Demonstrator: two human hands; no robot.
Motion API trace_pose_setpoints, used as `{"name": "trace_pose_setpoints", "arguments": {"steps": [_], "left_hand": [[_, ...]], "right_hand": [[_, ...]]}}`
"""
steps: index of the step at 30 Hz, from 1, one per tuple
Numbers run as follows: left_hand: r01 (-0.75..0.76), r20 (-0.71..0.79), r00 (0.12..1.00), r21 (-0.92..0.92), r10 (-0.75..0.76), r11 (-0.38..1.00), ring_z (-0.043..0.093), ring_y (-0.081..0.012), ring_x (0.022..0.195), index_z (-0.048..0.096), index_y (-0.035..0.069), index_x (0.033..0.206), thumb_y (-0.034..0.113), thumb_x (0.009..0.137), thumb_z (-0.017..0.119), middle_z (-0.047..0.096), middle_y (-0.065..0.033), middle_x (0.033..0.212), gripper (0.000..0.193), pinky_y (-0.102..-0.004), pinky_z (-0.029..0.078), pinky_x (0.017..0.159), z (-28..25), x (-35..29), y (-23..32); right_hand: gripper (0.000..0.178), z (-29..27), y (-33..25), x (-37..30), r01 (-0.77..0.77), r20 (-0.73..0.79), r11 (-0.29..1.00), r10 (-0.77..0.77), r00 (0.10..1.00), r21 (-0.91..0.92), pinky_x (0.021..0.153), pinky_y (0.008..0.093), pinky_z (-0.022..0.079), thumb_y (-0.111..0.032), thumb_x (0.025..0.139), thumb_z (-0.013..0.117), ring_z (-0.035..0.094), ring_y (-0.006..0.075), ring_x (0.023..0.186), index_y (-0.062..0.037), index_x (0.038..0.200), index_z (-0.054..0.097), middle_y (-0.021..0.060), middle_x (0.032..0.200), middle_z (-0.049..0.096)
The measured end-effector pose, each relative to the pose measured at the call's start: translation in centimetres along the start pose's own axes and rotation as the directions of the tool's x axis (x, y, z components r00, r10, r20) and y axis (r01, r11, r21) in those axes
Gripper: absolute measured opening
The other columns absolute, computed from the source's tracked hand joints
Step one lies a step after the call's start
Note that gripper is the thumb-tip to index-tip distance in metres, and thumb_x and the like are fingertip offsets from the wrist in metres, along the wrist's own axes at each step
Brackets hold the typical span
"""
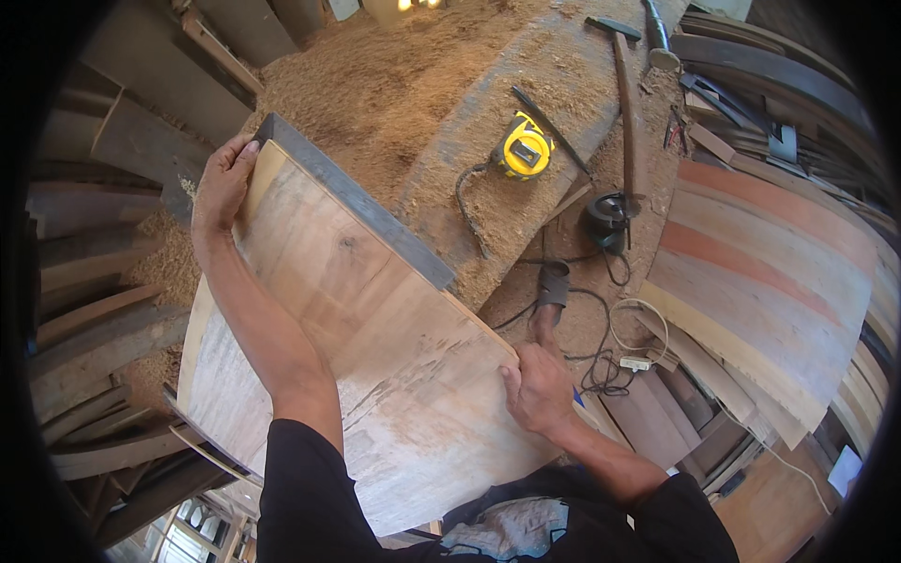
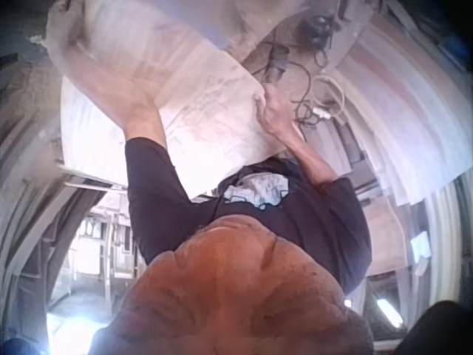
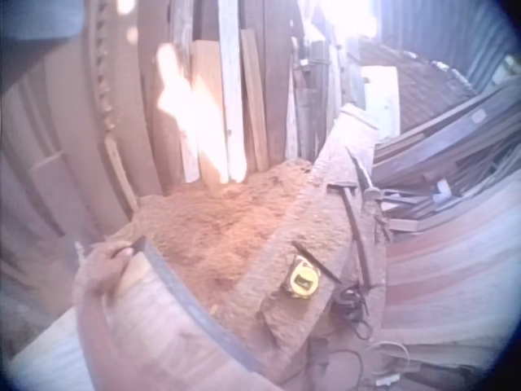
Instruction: The person cuts a wooden board using a circular saw, then uses a hammer and a scraper to remove a guide strip, and finally checks the squareness of the cut with a square tool.
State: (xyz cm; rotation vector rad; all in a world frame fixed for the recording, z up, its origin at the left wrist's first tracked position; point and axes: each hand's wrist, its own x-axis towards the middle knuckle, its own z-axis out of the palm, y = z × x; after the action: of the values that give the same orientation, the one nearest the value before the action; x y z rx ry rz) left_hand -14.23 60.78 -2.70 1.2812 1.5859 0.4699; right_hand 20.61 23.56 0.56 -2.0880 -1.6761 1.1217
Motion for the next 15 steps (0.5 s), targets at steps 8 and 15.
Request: {"name": "trace_pose_setpoints", "arguments": {"steps": [8,15], "left_hand": [[-0.441,-0.388,0.842,-0.097,0.374,0.892,0.067,-0.0108,0.084,0.066,0.001,0.113,0.014,0.106,0.056,0.074,-0.0063,0.103,0.018,-0.0241,0.052,0.077,0.9,-5.7,2.0],[-0.526,-0.504,0.767,-0.141,0.396,0.839,0.059,-0.0088,0.074,0.059,0.002,0.113,0.008,0.1,0.059,0.068,-0.0043,0.095,0.014,-0.0231,0.049,0.065,6.8,-20.2,6.7]], "right_hand": [[0.025,-0.1,-0.8,0.0,-0.022,-0.025,0.999,0.021,0.999,-0.045,0.075,0.0529,0.049,-0.025,0.098,0.058,0.063,0.0449,0.084,-0.0023,0.107,0.06,0.0222,0.089,0.063],[0.031,-0.8,-1.5,-0.2,-0.011,-0.109,1.0,0.013,0.994,0.022,0.087,0.049,0.05,-0.026,0.096,0.062,0.063,0.0401,0.101,-0.0027,0.117,0.058,0.02,0.106,0.064]]}}
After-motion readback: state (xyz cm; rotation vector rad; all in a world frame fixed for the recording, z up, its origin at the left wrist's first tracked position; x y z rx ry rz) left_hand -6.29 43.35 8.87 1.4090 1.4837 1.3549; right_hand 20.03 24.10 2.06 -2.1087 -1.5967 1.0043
